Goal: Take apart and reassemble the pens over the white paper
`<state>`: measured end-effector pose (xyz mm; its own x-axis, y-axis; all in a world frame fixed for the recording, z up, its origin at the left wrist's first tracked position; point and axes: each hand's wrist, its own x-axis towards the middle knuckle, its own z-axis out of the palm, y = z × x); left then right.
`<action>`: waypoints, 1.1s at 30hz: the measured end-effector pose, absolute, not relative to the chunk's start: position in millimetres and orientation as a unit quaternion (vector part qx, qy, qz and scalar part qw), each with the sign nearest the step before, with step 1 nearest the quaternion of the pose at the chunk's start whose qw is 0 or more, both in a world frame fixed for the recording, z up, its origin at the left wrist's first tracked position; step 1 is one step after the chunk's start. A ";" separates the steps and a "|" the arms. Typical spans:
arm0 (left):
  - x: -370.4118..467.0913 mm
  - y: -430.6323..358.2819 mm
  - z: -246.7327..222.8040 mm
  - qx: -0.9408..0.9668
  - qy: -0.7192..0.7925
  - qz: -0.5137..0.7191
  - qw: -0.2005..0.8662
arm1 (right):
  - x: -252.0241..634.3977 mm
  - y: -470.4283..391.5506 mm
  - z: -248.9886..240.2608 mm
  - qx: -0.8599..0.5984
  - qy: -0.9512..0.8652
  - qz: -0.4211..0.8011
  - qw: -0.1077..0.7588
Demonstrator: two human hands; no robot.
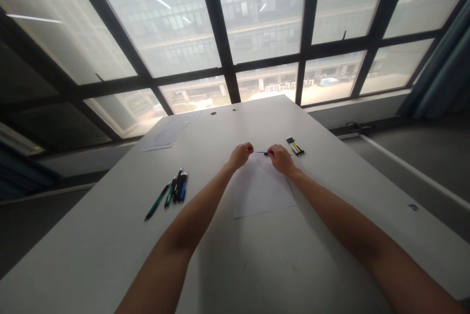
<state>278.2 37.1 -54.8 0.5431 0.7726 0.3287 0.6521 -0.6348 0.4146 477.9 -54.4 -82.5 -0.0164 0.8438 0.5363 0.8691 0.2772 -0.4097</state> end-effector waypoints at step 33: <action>264.6 -0.8 -75.9 0.857 0.336 0.376 0.103 | 477.4 -52.9 -86.1 -0.517 -0.757 -0.011 0.399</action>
<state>264.6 -0.8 -75.9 0.4910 0.6541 0.5754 0.4993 -0.7525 0.4294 477.4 -52.9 -86.1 -0.1467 0.7740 0.6159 0.7911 0.4656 -0.3967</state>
